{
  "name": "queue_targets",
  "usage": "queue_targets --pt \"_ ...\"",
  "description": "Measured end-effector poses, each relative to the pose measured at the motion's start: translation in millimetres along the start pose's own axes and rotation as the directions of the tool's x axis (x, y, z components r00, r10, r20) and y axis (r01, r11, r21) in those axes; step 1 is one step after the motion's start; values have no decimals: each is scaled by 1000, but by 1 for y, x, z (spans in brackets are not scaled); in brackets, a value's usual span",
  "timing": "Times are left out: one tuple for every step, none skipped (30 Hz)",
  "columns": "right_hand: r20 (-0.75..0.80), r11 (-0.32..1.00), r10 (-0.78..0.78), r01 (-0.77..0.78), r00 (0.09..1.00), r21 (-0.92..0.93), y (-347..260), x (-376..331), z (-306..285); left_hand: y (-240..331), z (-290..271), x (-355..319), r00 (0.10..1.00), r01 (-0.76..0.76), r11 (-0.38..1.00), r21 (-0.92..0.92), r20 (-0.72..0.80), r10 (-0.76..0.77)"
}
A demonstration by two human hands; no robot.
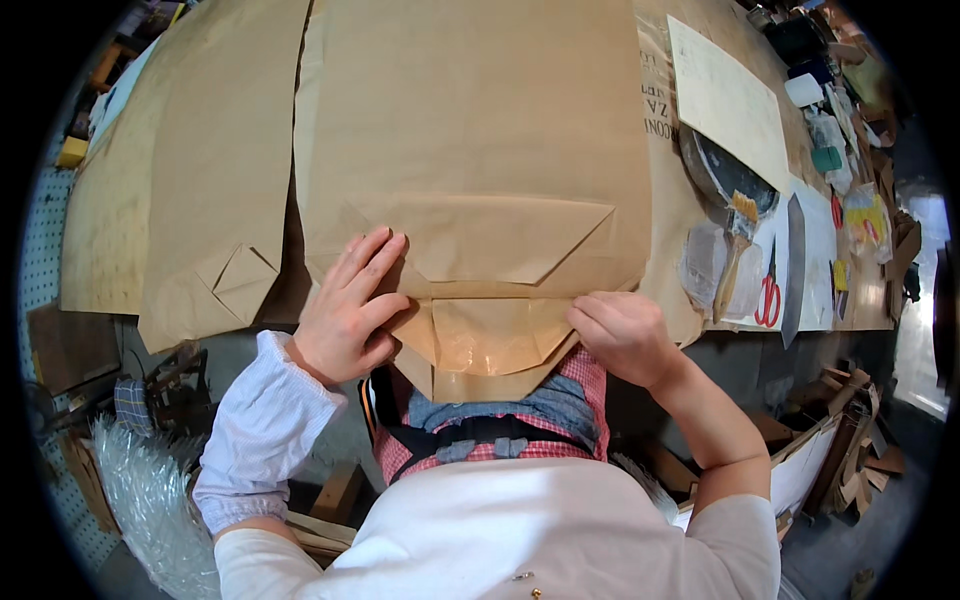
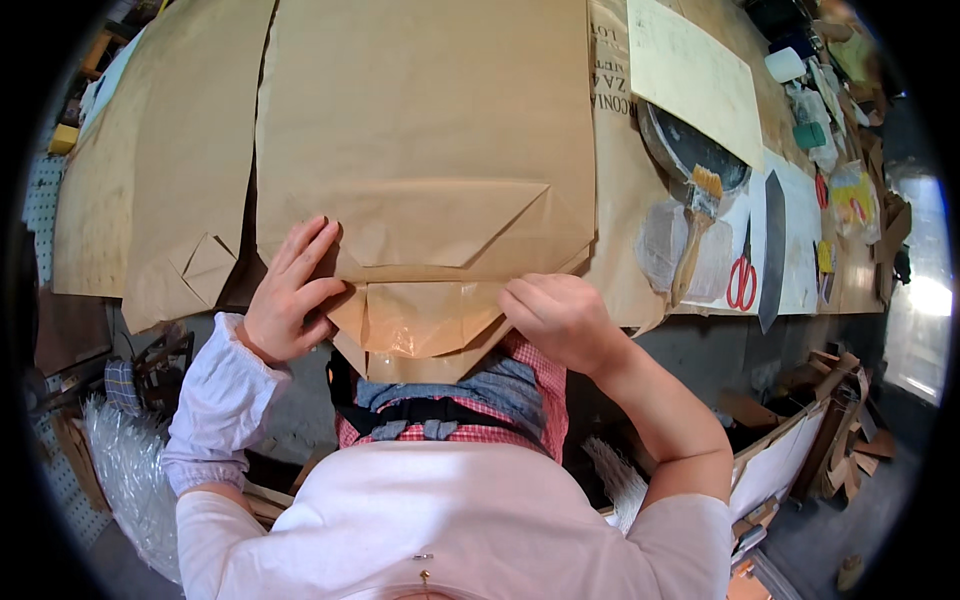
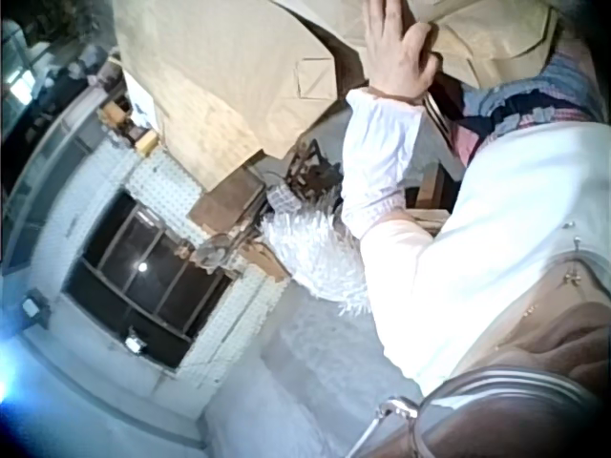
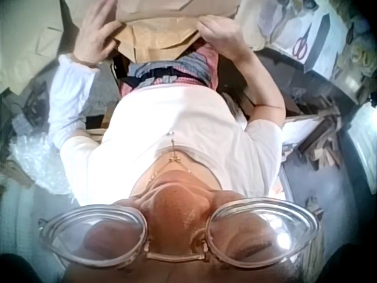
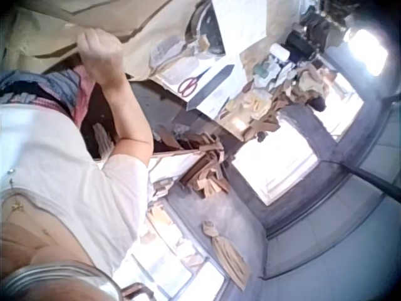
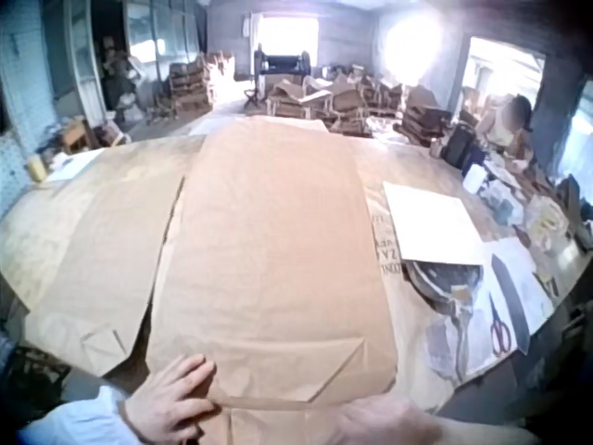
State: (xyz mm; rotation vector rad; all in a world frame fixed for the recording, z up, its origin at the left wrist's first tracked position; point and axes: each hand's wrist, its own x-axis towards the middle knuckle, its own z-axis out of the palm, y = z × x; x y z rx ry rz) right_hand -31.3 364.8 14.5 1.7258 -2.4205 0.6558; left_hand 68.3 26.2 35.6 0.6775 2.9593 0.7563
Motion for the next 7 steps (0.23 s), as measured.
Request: queue_targets --pt "-59 995 81 -77 995 62 0 0 3 -3 0 -1 1000 -3 1000 -18 -20 2" --pt "-112 980 164 -149 980 129 -1 -1 8 -5 0 -1 998 32 995 -94 -51 -37" --pt "-158 956 248 -215 956 201 -1 1 10 -8 0 -1 994 63 983 -172 -78 -78" --pt "-138 923 344 -307 929 232 -2 7 7 -8 -2 2 988 90 963 -253 -100 -119" --pt "-116 880 436 -396 892 262 -2 14 2 -6 -7 6 970 207 920 -333 -49 -236" --pt "-90 827 524 -481 847 290 -2 21 -6 -3 -13 13 938 320 857 -404 10 -346" --pt "-89 826 526 -483 846 292 -3 21 -5 -1 -17 21 893 427 775 -466 82 -443"
